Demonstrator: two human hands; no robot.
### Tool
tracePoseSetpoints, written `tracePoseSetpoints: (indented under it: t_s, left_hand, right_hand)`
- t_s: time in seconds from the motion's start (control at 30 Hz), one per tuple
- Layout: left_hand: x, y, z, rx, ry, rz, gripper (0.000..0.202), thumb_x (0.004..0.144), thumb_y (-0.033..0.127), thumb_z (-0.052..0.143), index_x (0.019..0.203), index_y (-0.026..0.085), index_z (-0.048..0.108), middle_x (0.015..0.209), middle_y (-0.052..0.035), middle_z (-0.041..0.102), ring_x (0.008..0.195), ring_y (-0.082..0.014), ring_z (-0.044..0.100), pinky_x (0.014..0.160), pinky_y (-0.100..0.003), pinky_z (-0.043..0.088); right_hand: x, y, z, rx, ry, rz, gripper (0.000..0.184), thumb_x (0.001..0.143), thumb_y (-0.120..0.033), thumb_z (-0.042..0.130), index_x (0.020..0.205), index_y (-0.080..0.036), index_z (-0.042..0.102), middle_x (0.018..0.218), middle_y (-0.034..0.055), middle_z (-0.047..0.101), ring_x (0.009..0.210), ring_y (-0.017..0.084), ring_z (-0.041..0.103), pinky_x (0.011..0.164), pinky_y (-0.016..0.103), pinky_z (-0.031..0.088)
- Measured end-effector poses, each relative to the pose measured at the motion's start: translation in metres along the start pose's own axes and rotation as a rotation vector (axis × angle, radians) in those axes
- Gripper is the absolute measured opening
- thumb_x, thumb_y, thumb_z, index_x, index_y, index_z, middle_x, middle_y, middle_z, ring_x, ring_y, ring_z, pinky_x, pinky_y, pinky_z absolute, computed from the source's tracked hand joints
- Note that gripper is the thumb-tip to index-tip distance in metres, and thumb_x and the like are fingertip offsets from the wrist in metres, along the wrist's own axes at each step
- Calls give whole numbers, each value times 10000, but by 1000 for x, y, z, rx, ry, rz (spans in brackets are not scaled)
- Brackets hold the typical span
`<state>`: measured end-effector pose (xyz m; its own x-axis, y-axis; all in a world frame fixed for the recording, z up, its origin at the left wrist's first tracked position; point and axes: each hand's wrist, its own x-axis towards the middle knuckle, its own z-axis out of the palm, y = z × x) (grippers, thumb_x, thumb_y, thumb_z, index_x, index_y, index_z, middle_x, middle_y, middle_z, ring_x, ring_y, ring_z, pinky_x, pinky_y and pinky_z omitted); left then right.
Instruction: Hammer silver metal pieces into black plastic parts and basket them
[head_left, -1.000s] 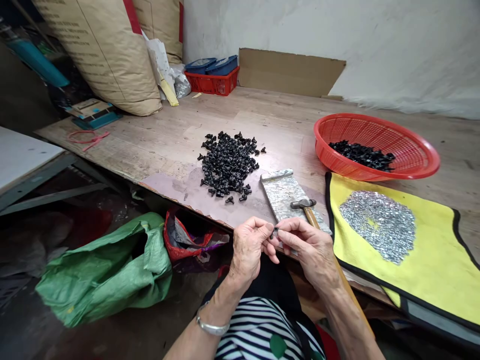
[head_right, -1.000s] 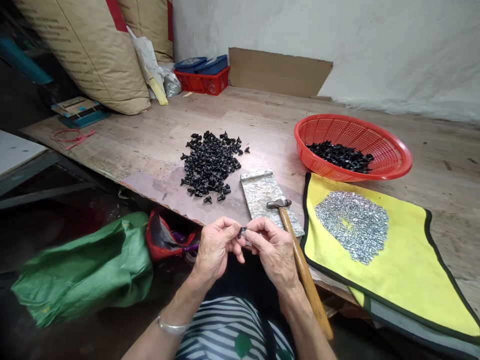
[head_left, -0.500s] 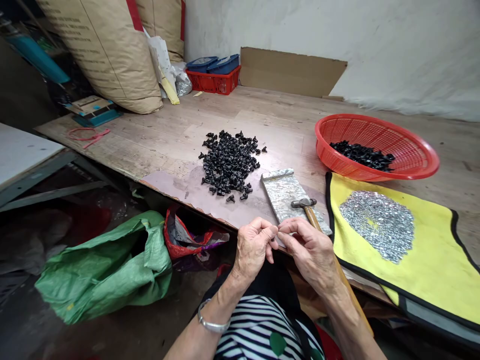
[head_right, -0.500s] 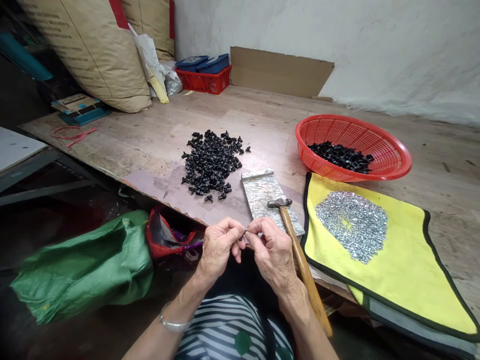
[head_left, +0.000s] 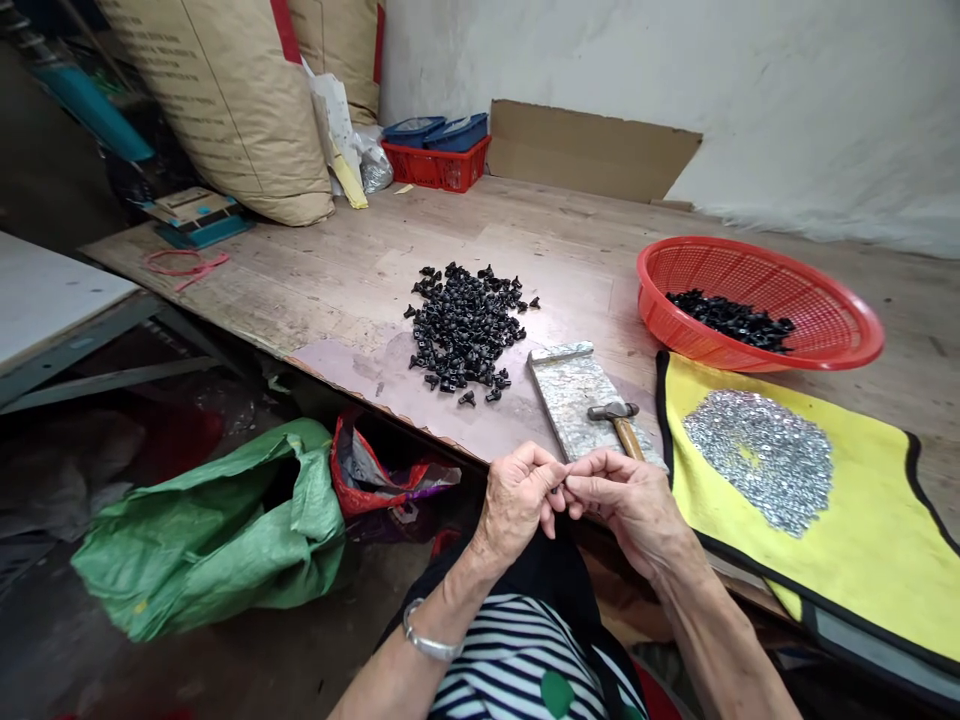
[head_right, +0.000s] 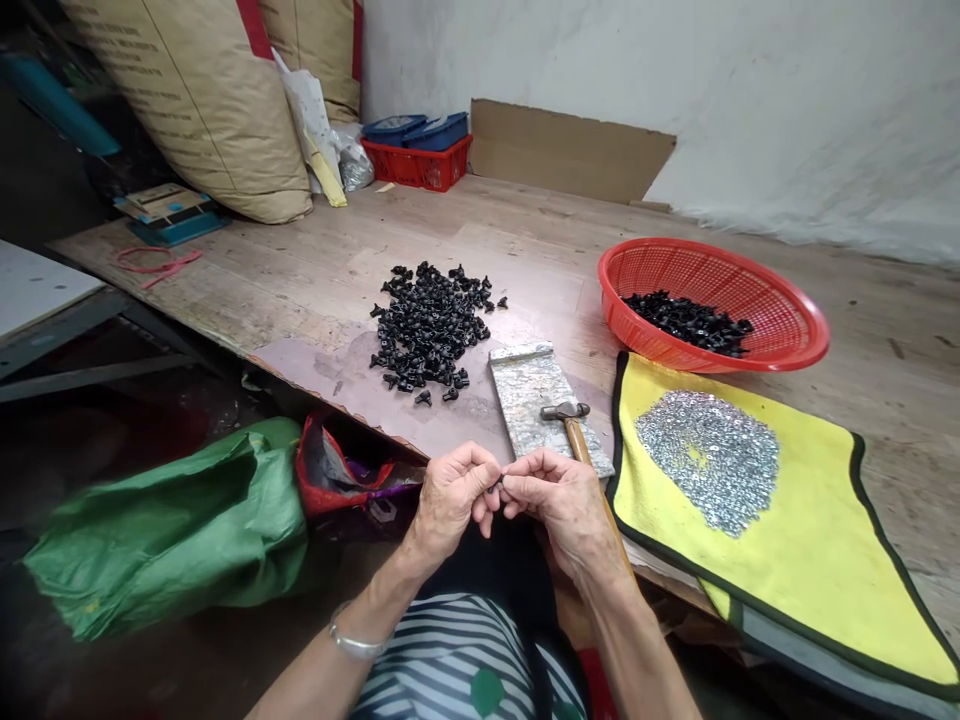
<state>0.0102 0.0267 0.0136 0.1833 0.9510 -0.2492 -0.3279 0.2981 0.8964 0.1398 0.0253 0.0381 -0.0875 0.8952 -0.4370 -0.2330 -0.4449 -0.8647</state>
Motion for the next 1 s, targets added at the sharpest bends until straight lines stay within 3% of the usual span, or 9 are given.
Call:
tracePoseSetpoints:
  t_s: [0.27, 0.43, 0.67, 0.87, 1.0]
  left_hand:
    - [-5, 8, 1, 30, 47, -4, 186, 671, 240, 675, 812, 120, 695, 540, -2, 621, 417, -91, 542, 421, -194, 459]
    - [-6, 10, 5, -152, 60, -1, 216, 615, 212, 707, 795, 105, 656, 547, -9, 631, 411, -125, 562, 413, -258, 507]
    - [-3, 7, 7, -244, 44, 2, 162, 590, 157, 718, 708, 102, 622, 501, -5, 612, 419, -114, 550, 391, -242, 510]
    - [1, 2, 6, -284, 47, -47, 181, 560, 160, 723, 682, 107, 600, 493, 8, 588, 395, -98, 516, 363, -232, 486]
    - [7, 0, 5, -271, 28, -73, 200, 562, 178, 719, 695, 110, 585, 507, 11, 589, 369, -94, 508, 366, -238, 481]
  right_hand:
    - [2, -7, -3, 86, 81, 12, 225, 470, -206, 816, 585, -123, 640, 527, 24, 636, 458, 128, 592, 488, 245, 516]
    - [1, -6, 1, 155, 82, 27, 227, 482, -190, 800, 605, -124, 620, 523, 23, 637, 449, 145, 605, 476, 254, 521]
    - [-1, 0, 7, 224, 112, -13, 193, 511, -159, 775, 613, -124, 615, 530, 26, 639, 448, 148, 601, 446, 248, 506]
    - [0, 8, 9, 192, 170, -72, 187, 534, -179, 772, 619, -131, 612, 540, 18, 637, 467, 148, 604, 465, 258, 510]
    - [-2, 1, -4, 30, 194, -62, 298, 522, -278, 800, 732, -135, 644, 609, 26, 650, 507, 144, 599, 505, 272, 499]
